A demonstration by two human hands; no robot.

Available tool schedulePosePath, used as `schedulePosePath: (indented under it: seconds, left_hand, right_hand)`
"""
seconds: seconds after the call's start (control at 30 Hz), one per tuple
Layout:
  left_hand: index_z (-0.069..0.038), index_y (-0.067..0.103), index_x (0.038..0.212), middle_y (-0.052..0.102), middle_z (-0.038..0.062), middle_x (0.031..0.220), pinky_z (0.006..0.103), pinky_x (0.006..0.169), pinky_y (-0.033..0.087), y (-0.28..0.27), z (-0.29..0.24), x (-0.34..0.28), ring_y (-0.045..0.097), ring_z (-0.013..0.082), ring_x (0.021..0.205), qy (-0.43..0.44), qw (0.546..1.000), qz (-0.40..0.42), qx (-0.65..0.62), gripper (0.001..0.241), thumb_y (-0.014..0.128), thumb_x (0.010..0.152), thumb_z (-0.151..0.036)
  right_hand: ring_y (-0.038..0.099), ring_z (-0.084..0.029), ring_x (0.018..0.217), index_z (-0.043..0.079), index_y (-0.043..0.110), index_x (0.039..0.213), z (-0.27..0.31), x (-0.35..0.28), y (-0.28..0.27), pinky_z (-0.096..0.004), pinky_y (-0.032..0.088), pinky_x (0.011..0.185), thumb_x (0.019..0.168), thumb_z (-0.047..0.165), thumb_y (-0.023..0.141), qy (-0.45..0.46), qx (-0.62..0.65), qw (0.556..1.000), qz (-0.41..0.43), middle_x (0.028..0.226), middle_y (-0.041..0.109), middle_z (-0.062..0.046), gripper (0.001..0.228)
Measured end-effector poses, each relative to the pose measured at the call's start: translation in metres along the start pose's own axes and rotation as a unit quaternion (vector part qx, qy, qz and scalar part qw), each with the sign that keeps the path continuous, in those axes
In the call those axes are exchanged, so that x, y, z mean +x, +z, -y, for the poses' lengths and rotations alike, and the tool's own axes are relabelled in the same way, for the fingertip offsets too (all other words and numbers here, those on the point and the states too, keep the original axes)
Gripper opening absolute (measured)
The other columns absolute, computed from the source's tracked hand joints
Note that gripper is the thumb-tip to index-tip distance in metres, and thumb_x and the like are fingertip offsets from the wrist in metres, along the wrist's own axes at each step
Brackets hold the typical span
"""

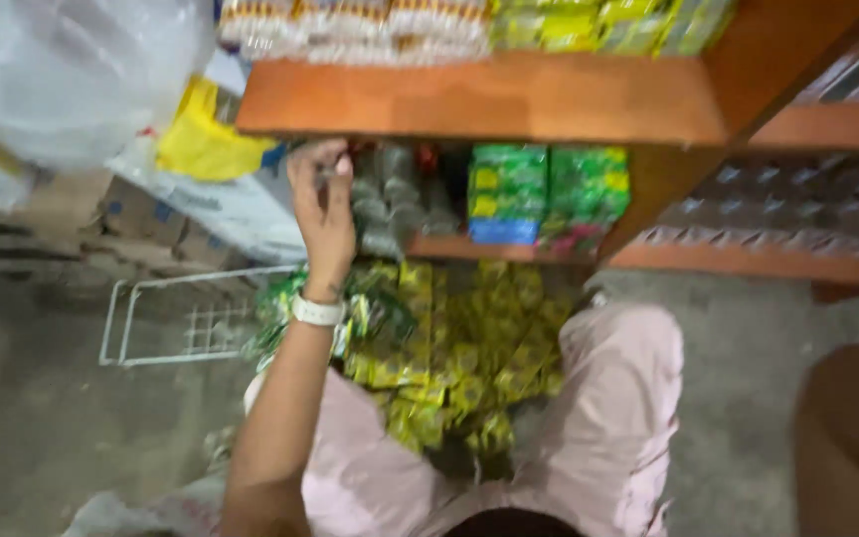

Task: Sorting and stacking yellow seasoning packets onto shelves in a grocery store.

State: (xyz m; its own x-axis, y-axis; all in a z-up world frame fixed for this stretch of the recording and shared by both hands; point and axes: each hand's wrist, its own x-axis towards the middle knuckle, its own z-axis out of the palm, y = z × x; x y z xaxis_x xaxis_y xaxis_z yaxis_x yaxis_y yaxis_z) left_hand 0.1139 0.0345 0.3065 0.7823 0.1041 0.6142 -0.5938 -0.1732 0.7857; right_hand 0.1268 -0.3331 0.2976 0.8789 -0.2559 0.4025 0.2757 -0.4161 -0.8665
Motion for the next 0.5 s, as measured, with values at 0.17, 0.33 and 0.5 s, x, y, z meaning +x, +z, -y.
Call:
schedulePosePath:
  seconds: [0.17,0.33,0.5]
  left_hand:
    - [-0.006,0.065,0.122,0.055,0.004,0.122,0.0298,0.099,0.047,-0.026,0.027,-0.099,0.056,0.0164,0.112,-0.058,0.998,-0.014,0.013,0.018,0.059,0.109,-0.015]
    - [-0.005,0.066,0.12,0.056,0.004,0.119,0.0311,0.101,0.045,-0.031,0.057,-0.177,0.056,0.0185,0.112,-0.098,0.993,-0.011,0.066,0.018,0.059,0.11,-0.018]
    - [-0.008,0.068,0.118,0.058,0.005,0.114,0.0329,0.095,0.048,-0.014,0.126,-0.255,0.057,0.0182,0.105,-0.17,0.984,-0.034,0.032,0.017,0.061,0.108,-0.019]
  right_hand:
    - [0.064,-0.024,0.119,0.007,0.06,0.136,-0.011,-0.074,0.004,-0.041,0.055,0.098,0.087,0.034,0.081,0.053,0.023,0.998,0.036,0.133,0.065,-0.009,0.06]
    - [0.063,-0.024,0.12,0.008,0.058,0.136,-0.028,-0.136,0.02,-0.043,0.054,0.099,0.088,0.034,0.078,0.101,0.055,0.99,0.079,0.134,0.064,-0.008,0.058]
    - [0.061,-0.024,0.122,0.01,0.057,0.137,-0.065,-0.155,-0.029,-0.044,0.053,0.1,0.089,0.035,0.075,0.106,0.059,0.985,0.125,0.135,0.063,-0.007,0.057]
